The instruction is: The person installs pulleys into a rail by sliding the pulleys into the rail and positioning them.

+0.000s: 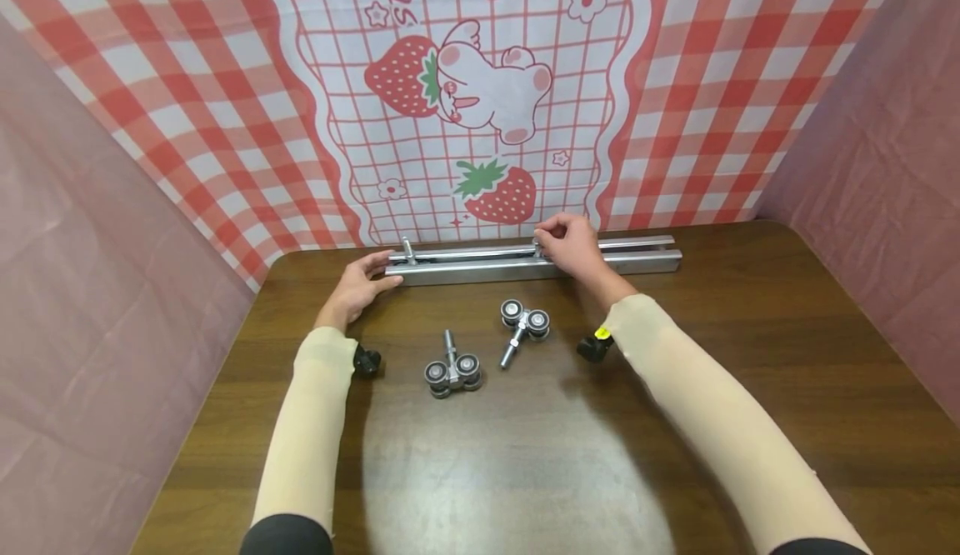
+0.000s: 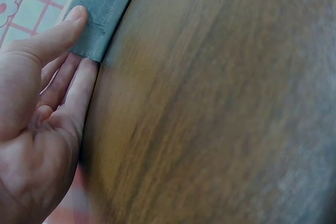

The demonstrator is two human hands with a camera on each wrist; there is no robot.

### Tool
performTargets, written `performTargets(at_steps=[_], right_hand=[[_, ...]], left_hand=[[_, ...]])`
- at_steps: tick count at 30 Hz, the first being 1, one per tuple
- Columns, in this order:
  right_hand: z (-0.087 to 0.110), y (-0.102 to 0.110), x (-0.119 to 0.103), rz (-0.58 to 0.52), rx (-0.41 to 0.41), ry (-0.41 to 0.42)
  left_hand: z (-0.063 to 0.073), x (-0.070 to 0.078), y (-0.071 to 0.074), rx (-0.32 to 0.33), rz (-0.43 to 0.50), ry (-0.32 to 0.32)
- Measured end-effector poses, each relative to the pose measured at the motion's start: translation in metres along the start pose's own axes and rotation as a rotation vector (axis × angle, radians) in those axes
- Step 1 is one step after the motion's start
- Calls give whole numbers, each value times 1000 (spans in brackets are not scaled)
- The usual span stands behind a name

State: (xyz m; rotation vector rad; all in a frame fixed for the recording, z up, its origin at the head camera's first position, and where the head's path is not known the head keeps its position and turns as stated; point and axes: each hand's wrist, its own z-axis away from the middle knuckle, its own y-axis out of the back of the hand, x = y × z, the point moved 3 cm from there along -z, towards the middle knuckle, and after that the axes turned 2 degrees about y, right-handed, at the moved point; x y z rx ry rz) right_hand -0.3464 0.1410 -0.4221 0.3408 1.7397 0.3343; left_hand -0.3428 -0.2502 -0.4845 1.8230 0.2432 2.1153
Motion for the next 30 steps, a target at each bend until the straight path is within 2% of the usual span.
performTargets(at_steps=[17,30], right_hand=[[-4,-56,-21,-21,-13,-7],[-3,-92,-36,35,-2,18]], left_hand=[[-2,0,1,-1,-3,-2],[-1,-1,1,4,-8,-8]])
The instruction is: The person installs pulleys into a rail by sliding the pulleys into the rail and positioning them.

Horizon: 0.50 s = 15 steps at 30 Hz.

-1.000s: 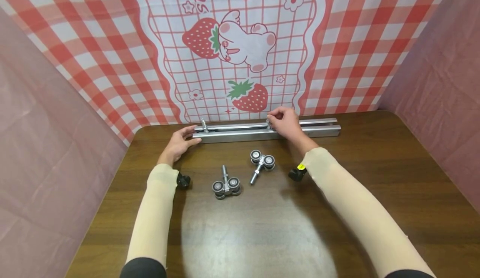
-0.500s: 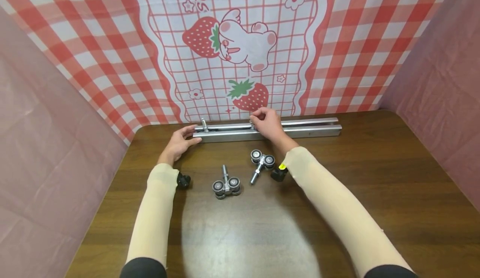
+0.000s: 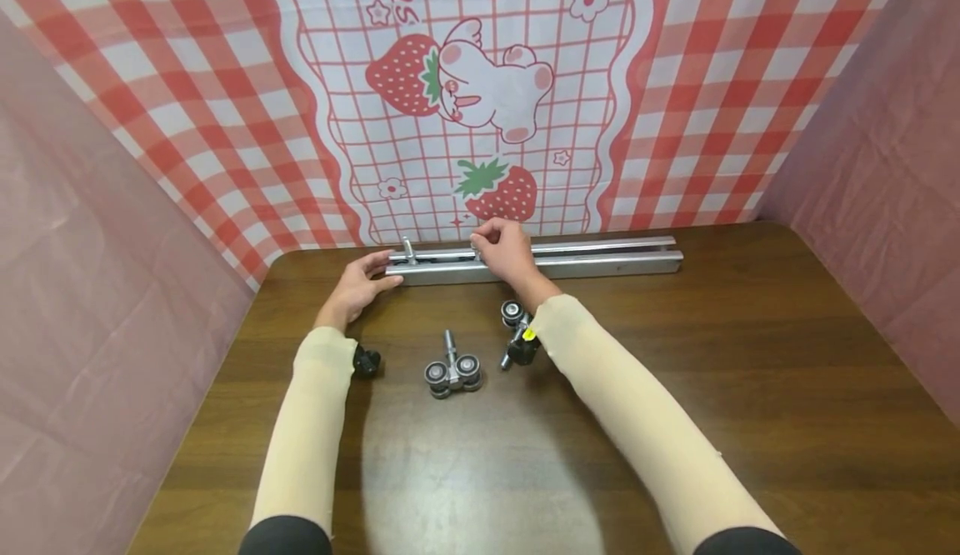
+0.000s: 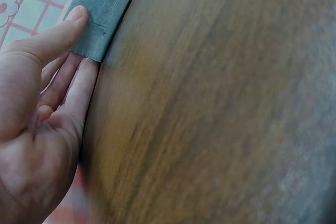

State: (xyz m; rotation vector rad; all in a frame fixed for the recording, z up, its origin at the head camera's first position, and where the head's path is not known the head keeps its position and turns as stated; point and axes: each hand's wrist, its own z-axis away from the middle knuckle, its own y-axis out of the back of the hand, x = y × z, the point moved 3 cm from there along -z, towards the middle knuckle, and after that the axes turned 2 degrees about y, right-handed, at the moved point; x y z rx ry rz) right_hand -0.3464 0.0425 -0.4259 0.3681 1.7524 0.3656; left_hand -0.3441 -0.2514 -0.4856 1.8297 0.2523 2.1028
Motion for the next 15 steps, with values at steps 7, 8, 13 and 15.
performTargets(at_steps=[7,8,13,15], right_hand=[[0,-6,-4,23,20,14],[0,-6,-4,20,18,13],[0,-6,-4,4,10,7],[0,-6,-5,1,10,5]], left_hand=[[0,1,0,-5,5,1],[0,1,0,-4,8,2],[1,1,0,-5,24,5],[1,0,-1,-6,31,8]])
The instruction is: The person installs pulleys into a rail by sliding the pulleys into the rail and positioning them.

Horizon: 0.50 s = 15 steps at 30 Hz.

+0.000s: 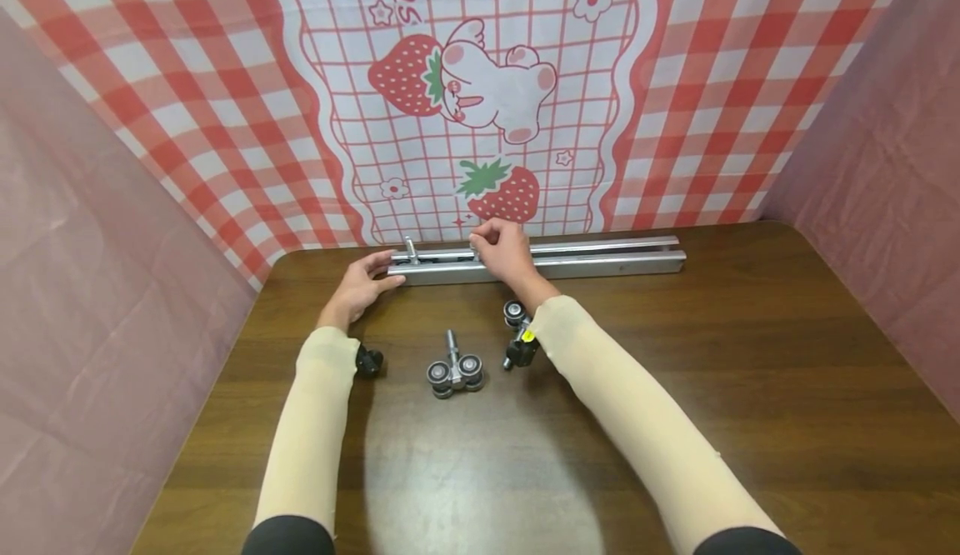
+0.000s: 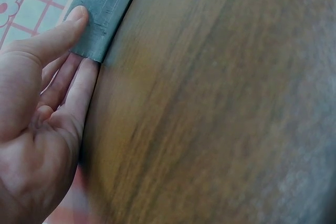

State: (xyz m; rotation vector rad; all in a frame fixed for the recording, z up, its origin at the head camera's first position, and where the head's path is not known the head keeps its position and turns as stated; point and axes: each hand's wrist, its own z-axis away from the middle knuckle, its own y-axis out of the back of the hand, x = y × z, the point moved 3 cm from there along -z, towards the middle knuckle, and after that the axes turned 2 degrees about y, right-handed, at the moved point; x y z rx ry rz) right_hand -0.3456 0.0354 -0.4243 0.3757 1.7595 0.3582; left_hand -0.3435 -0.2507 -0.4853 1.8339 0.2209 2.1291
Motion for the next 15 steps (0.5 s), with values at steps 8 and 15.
performTargets(at_steps=[8,15], right_hand=[[1,-1,2,-7,20,0],[3,-1,5,-67,14,-10]], left_hand=[[1,1,0,-3,-6,-6],[0,1,1,2,-36,-2]])
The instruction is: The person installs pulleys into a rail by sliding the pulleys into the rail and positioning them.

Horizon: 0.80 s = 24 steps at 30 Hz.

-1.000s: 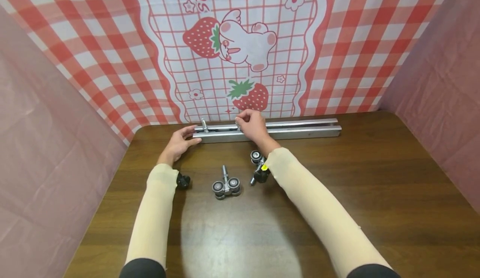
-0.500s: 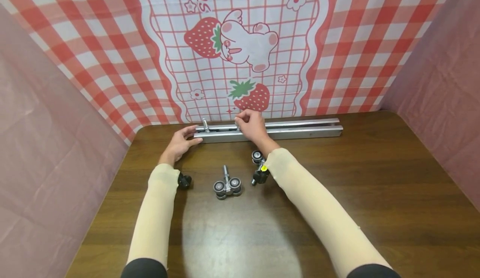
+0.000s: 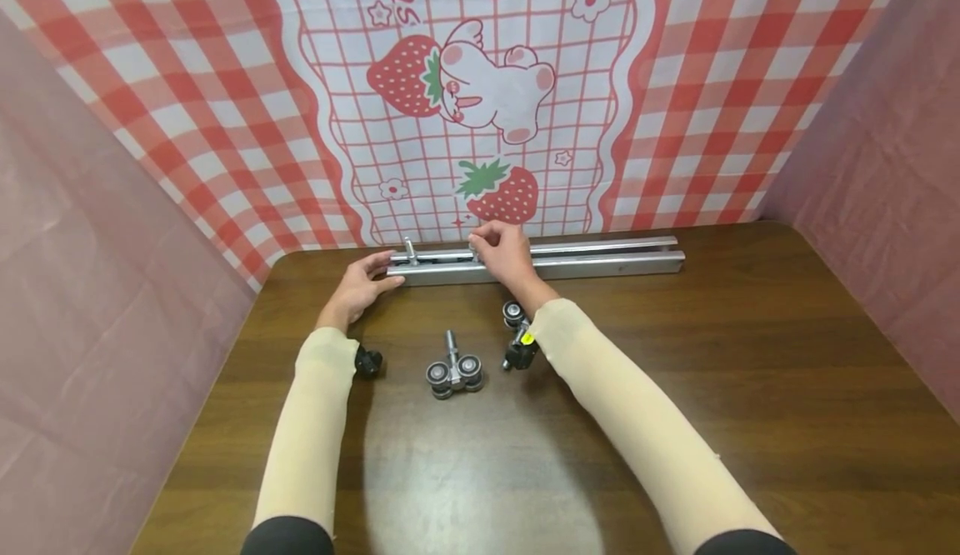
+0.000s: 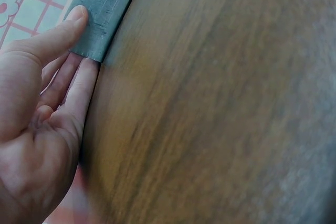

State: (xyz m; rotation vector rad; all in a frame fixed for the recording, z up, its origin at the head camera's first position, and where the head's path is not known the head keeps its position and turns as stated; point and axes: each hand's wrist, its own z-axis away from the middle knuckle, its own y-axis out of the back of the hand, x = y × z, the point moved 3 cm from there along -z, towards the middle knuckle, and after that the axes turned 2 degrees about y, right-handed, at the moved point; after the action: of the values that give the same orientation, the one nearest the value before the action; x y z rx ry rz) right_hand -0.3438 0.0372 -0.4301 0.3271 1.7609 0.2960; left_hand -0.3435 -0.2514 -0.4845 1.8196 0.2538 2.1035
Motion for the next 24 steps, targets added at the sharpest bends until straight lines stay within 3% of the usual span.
performTargets(at_steps=[12,24], right_hand=[[-4,4,-8,28,-9,-1],[6,12,-23,-3,1,35]], left_hand=[[-2,-2,2,-3,21,6],[-1,-1,1,-1,1,-3]])
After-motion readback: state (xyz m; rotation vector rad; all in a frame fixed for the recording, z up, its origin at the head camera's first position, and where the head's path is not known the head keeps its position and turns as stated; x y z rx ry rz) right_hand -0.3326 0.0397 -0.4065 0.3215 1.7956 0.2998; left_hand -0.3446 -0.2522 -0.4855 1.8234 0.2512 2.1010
